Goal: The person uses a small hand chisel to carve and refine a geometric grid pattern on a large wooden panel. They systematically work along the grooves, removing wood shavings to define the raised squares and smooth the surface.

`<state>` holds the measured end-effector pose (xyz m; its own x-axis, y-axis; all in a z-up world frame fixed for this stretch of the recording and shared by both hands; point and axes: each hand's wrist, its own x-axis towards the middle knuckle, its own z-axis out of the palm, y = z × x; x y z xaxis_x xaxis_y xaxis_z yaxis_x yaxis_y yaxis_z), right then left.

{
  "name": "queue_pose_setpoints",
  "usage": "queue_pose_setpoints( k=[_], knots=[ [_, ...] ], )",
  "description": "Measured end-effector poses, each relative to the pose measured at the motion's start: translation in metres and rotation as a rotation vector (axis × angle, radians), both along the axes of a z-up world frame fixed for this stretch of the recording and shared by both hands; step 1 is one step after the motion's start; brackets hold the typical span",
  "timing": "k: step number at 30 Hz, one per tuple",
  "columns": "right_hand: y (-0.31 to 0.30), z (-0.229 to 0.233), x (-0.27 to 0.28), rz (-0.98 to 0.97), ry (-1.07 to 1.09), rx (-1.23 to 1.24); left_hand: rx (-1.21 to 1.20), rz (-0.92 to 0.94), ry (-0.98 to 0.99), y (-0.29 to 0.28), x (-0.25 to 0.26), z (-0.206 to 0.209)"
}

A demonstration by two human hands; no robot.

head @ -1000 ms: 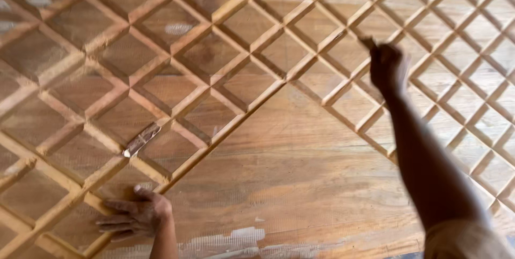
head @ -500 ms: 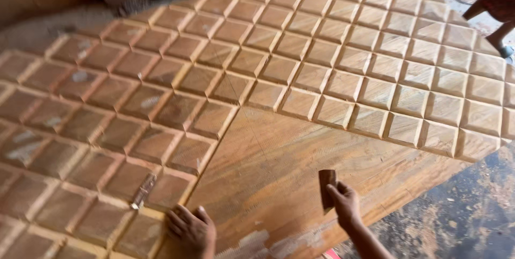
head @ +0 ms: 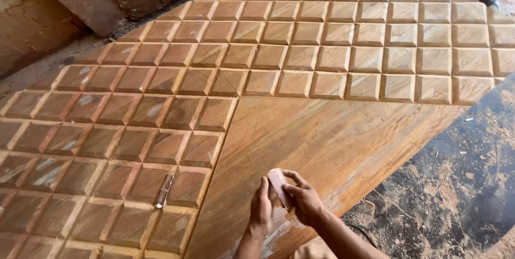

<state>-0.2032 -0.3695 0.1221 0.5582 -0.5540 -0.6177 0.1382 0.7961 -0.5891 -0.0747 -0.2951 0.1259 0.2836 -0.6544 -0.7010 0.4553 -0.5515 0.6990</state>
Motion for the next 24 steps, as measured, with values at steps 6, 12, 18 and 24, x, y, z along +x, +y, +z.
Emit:
queue_pose_setpoints(
  k=[6,12,18,24],
  knots=[
    [-0.053,0.030,0.022,0.389,0.619,-0.459,-0.212,0.320,0.196,-0.069,-0.012,0.024],
    [-0.178,-0.066,0.019,0.258,0.653,-0.817,-0.196,0.593,0.008,-0.160,0.056,-0.067],
    [-0.358,-0.132,-0.026,0.168,1.426,-1.120,0.205,0.066,-1.174,-0.273,0.181,-0.085],
    [-0.421,-0.114,-0.018,0.078,1.528,-0.660,-0.069,-0.332,-1.402,-0.326,0.256,-0.127]
  ],
)
